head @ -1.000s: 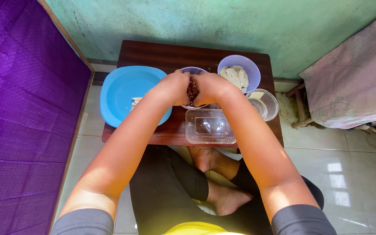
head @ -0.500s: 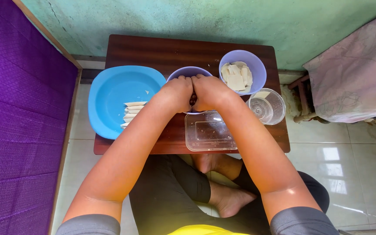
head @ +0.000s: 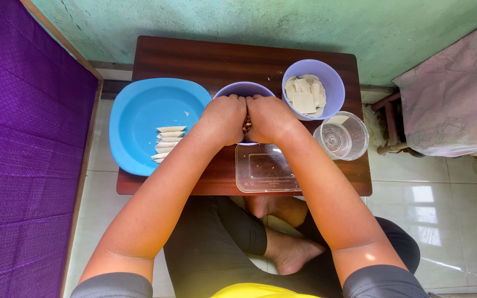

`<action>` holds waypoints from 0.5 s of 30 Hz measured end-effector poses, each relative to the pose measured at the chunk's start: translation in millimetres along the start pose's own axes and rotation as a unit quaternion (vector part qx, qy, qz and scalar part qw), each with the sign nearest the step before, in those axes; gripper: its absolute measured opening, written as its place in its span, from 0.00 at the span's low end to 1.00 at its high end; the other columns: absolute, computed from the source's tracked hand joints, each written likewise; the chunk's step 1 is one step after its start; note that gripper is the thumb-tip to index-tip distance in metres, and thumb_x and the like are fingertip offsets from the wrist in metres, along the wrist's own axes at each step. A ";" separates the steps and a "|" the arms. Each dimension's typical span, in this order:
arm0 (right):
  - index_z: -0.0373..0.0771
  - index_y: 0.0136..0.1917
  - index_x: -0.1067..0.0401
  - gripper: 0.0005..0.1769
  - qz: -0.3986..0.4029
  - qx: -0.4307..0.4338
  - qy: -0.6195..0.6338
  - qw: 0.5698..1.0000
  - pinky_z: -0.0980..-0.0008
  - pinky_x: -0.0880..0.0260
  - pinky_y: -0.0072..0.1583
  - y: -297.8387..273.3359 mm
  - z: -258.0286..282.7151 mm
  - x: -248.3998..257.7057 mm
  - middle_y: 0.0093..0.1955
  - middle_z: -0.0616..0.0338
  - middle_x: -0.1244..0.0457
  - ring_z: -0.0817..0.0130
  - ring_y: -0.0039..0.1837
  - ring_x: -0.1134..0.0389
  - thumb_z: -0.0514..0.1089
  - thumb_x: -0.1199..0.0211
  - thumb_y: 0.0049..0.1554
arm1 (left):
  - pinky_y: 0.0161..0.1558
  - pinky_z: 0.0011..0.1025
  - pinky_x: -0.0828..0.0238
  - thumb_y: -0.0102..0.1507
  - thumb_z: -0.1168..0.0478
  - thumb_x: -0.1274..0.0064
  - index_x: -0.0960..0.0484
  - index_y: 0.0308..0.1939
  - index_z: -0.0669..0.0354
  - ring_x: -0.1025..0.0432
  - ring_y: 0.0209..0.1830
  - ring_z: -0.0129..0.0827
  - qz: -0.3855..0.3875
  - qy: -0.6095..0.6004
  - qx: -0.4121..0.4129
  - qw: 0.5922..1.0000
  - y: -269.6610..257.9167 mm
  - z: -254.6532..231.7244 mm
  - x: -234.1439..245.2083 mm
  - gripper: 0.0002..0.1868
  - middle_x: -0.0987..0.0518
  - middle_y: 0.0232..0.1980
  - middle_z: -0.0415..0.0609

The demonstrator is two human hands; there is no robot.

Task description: A person is manually wrapping peanuts in small square flakes and placing the finished rolls into a tray.

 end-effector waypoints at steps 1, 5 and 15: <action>0.32 0.56 0.27 0.35 0.000 0.001 0.001 1.000 0.47 0.22 0.49 -2.1 3.7 4.7 0.50 0.48 0.30 0.42 0.47 0.25 0.56 0.27 0.41 | 0.32 0.41 0.18 0.48 0.62 0.40 0.21 0.43 0.75 0.19 0.30 0.52 0.001 0.000 0.001 1.000 -1.1 -0.8 2.7 0.23 0.21 0.35 0.59; 0.34 0.53 0.24 0.26 -0.011 0.003 -0.001 1.000 0.47 0.22 0.49 -8.0 11.2 16.6 0.49 0.48 0.29 0.41 0.47 0.25 0.45 0.33 0.41 | 0.36 0.48 0.19 0.47 0.63 0.42 0.19 0.45 0.73 0.19 0.34 0.55 0.025 -0.022 0.012 0.999 -3.5 -1.4 5.6 0.23 0.19 0.38 0.58; 0.35 0.52 0.23 0.23 -0.026 0.000 0.019 0.999 0.46 0.23 0.51 -15.5 12.7 23.8 0.47 0.47 0.29 0.40 0.48 0.25 0.43 0.36 0.42 | 0.39 0.48 0.19 0.50 0.63 0.40 0.18 0.44 0.69 0.19 0.37 0.53 0.034 -0.047 0.021 0.998 -8.9 -3.5 21.3 0.20 0.18 0.37 0.57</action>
Point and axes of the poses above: each hand's wrist, its own y-axis towards the middle knuckle, its own x-axis out of the back of the hand, z = x × y, the point moved 9 cm from there along y, towards the middle knuckle
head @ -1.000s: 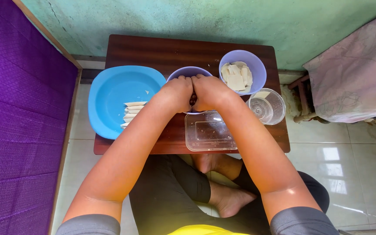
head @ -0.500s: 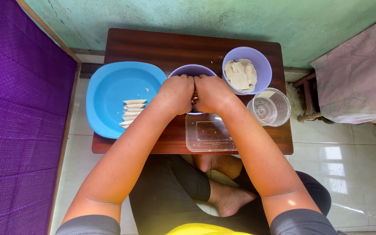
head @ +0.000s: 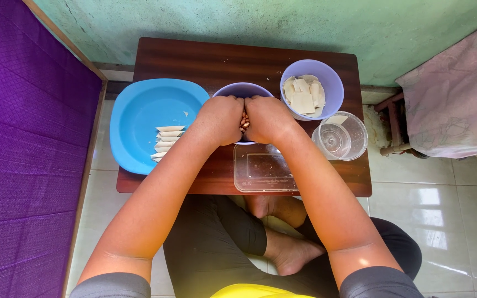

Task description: A person is manually wrapping peanuts in small square flakes and placing the finished rolls into a tray.

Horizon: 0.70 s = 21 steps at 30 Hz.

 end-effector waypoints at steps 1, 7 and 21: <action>0.35 0.52 0.23 0.23 0.000 0.001 0.000 1.000 0.46 0.23 0.51 -0.9 0.5 0.9 0.47 0.47 0.29 0.40 0.48 0.25 0.43 0.36 0.42 | 0.39 0.48 0.19 0.50 0.63 0.40 0.18 0.44 0.69 0.19 0.37 0.53 0.000 0.000 0.001 1.000 -0.6 -0.8 1.6 0.20 0.18 0.37 0.57; 0.37 0.50 0.22 0.22 -0.004 -0.003 0.023 1.000 0.46 0.23 0.51 -0.5 -3.6 0.1 0.46 0.47 0.29 0.40 0.48 0.25 0.46 0.33 0.42 | 0.40 0.46 0.19 0.51 0.63 0.39 0.18 0.45 0.69 0.18 0.38 0.51 0.016 -0.004 0.005 1.000 -2.6 -2.8 9.5 0.20 0.18 0.37 0.57; 0.41 0.45 0.22 0.14 -0.038 -0.010 0.049 0.998 0.47 0.23 0.50 -4.1 -5.7 3.8 0.42 0.50 0.29 0.41 0.46 0.25 0.43 0.33 0.43 | 0.39 0.43 0.18 0.54 0.65 0.40 0.18 0.47 0.69 0.18 0.37 0.50 -0.005 -0.025 0.018 1.000 -9.5 -6.2 20.7 0.18 0.18 0.37 0.57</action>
Point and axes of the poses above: each hand's wrist, its own y-axis towards the middle knuckle, its own x-axis out of the back of the hand, z = x × y, the point moved 9 cm from there along y, towards the middle knuckle
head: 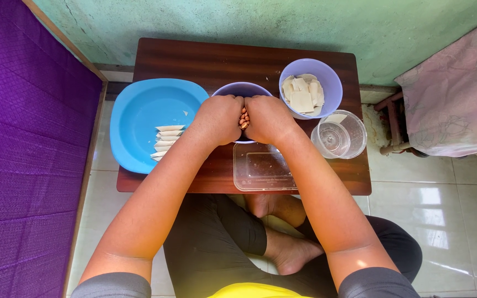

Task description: A person is manually wrapping peanuts in small square flakes and placing the finished rolls into a tray.

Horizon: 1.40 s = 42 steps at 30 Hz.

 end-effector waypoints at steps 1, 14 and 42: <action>0.41 0.45 0.22 0.14 0.000 -0.001 0.000 1.000 0.47 0.23 0.50 -1.3 1.0 1.4 0.42 0.50 0.29 0.41 0.46 0.25 0.43 0.33 0.43 | 0.39 0.43 0.18 0.54 0.65 0.40 0.18 0.47 0.69 0.18 0.37 0.50 0.000 0.000 0.000 1.000 0.1 -0.5 0.1 0.18 0.18 0.37 0.57; 0.38 0.45 0.23 0.12 -0.012 0.003 0.024 1.000 0.46 0.23 0.50 -5.4 6.3 14.6 0.40 0.49 0.30 0.41 0.46 0.25 0.42 0.33 0.47 | 0.42 0.47 0.19 0.55 0.67 0.43 0.19 0.51 0.67 0.18 0.41 0.53 -0.004 -0.004 0.014 1.000 -1.4 -1.5 2.7 0.20 0.17 0.43 0.57; 0.38 0.43 0.27 0.12 -0.084 0.034 0.067 0.994 0.44 0.25 0.46 -14.6 14.7 36.2 0.37 0.49 0.31 0.39 0.44 0.26 0.43 0.31 0.47 | 0.43 0.50 0.20 0.56 0.67 0.44 0.23 0.45 0.60 0.19 0.41 0.59 -0.043 -0.047 0.007 0.998 -7.0 5.1 4.3 0.14 0.19 0.43 0.57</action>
Point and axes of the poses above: each hand's wrist, its own y-axis towards the middle knuckle, its own x-axis out of the back of the hand, z = x × y, the point moved 9 cm from there along y, towards the middle knuckle
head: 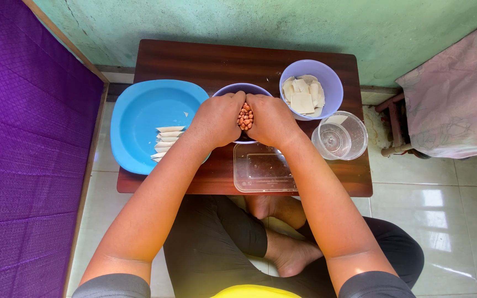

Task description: A person is manually wrapping peanuts in small square flakes and placing the finished rolls into a tray.

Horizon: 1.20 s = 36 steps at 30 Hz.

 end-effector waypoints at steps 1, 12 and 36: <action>0.38 0.43 0.27 0.12 0.000 0.000 0.000 1.000 0.44 0.25 0.46 -0.2 -0.3 0.9 0.37 0.49 0.31 0.39 0.44 0.26 0.43 0.31 0.47 | 0.43 0.50 0.20 0.56 0.67 0.44 0.23 0.45 0.60 0.19 0.41 0.59 0.000 0.000 0.000 1.000 0.1 -0.7 0.2 0.14 0.19 0.43 0.57; 0.39 0.42 0.30 0.13 -0.024 0.011 0.033 0.999 0.46 0.26 0.45 -3.0 -3.0 1.6 0.36 0.48 0.33 0.38 0.43 0.27 0.44 0.30 0.47 | 0.44 0.50 0.20 0.55 0.68 0.42 0.25 0.46 0.61 0.19 0.40 0.60 -0.021 -0.015 -0.011 1.000 0.8 -1.7 6.2 0.16 0.20 0.42 0.58; 0.44 0.42 0.30 0.14 -0.068 0.022 0.051 0.996 0.53 0.27 0.47 -10.5 1.2 10.6 0.39 0.55 0.35 0.45 0.45 0.28 0.42 0.27 0.44 | 0.43 0.47 0.21 0.56 0.66 0.37 0.29 0.40 0.56 0.20 0.40 0.55 -0.041 -0.023 -0.027 0.999 -5.3 -6.7 12.6 0.16 0.23 0.39 0.53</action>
Point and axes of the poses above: each hand's wrist, its own y-axis towards the middle knuckle, its own x-axis out of the back of the hand, z = x × y, the point moved 9 cm from there along y, towards the middle knuckle
